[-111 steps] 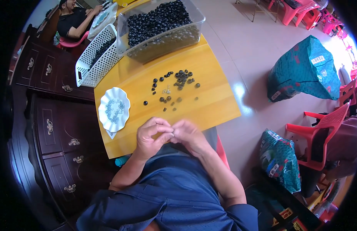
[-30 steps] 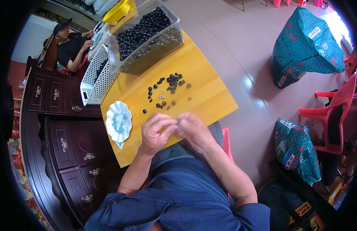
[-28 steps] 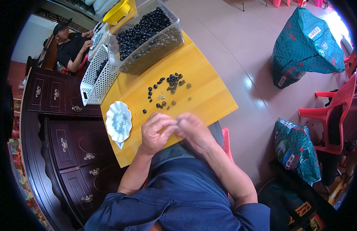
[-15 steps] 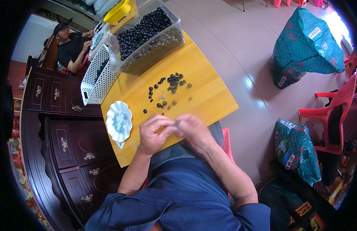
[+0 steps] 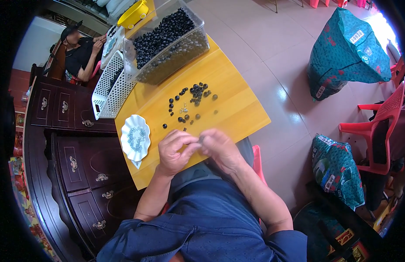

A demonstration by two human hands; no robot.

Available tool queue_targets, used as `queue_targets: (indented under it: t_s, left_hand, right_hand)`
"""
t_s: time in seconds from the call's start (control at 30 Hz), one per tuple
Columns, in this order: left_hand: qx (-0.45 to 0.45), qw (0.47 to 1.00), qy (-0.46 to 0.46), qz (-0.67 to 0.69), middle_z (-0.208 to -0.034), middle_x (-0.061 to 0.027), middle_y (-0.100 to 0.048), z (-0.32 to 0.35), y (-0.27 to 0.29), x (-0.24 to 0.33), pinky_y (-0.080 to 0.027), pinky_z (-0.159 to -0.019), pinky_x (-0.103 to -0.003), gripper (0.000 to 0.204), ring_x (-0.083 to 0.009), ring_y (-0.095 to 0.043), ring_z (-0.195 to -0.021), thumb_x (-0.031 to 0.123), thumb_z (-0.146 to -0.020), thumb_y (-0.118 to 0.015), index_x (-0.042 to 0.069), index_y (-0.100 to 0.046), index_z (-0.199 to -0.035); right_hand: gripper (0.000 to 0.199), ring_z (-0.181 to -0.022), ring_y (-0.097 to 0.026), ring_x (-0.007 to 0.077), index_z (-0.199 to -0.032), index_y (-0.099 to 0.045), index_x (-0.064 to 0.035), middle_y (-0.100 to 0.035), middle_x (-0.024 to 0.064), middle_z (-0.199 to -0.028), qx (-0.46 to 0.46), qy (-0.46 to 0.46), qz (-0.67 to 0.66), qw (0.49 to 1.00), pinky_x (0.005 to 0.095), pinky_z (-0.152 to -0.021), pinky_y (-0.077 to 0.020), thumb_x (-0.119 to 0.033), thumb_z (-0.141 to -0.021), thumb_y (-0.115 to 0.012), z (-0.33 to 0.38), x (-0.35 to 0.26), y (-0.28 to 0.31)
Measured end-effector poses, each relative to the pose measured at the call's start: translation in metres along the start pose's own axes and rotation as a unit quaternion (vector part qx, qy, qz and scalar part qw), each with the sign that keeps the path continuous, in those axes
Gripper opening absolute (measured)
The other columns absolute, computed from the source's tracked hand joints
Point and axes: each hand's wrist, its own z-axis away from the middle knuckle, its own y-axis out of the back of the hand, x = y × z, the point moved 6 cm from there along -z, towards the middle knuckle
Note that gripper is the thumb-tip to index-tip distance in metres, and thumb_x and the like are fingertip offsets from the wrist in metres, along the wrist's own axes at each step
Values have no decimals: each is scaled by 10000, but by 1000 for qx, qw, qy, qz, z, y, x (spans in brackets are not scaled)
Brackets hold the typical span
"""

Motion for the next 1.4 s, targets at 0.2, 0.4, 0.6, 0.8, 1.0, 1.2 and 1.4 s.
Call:
queue_targets:
  t_s: [0.2,0.4,0.6,0.8,1.0,1.2,1.4]
  left_hand:
    - [-3,1000,-10,-23,-767,-83,-677,-2,1,4,-495,-605,-326,205,-240,-630,-663,22,-713,-853,43,-711,-859]
    - [-5,999,-24,-45,-758,-85,-670,0,2,6,-494,-599,-335,216,-251,-627,-661,26,-704,-857,44,-706,-857]
    - [9,999,-14,-35,-759,-85,-670,2,4,5,-495,-600,-335,209,-248,-628,-662,27,-705,-856,42,-708,-852]
    - [0,999,-12,-31,-757,-83,-670,1,4,5,-496,-602,-333,202,-245,-628,-661,25,-710,-854,41,-707,-848]
    - [-41,999,28,-10,-778,-74,-669,3,5,1,-507,-629,-314,204,-215,-634,-680,17,-720,-849,23,-697,-855]
    - [-107,954,204,191,-881,-55,-665,10,1,-20,-528,-708,-272,277,-150,-634,-748,36,-758,-840,-5,-740,-1013]
    - [-164,962,144,163,-867,-62,-662,10,0,-16,-515,-702,-274,302,-155,-635,-752,39,-760,-830,9,-747,-1049]
  right_hand:
    - [234,-799,-589,148,-1109,-647,-45,-647,52,-947,2,8,7,1000,305,-769,-507,-158,-929,-746,0,0,1]
    - [217,-806,-610,152,-1096,-649,-49,-660,58,-964,18,14,19,1000,304,-781,-523,-120,-918,-751,0,1,2]
    - [214,-809,-613,146,-1093,-649,-46,-666,63,-963,15,13,23,1000,289,-780,-524,-111,-916,-749,0,2,1]
    - [212,-801,-615,144,-1085,-653,-46,-671,63,-956,16,17,32,999,285,-769,-525,-118,-913,-753,0,2,1]
    - [213,-816,-621,134,-1081,-656,-41,-673,58,-954,17,18,63,998,278,-774,-525,-124,-911,-755,0,3,5]
    - [231,-856,-645,110,-1100,-608,-74,-681,35,-951,-36,22,77,996,264,-787,-523,-127,-925,-749,1,-1,-11]
    - [282,-858,-640,108,-1021,-545,-91,-669,19,-933,-46,-4,85,995,253,-776,-507,-120,-887,-792,2,3,-4]
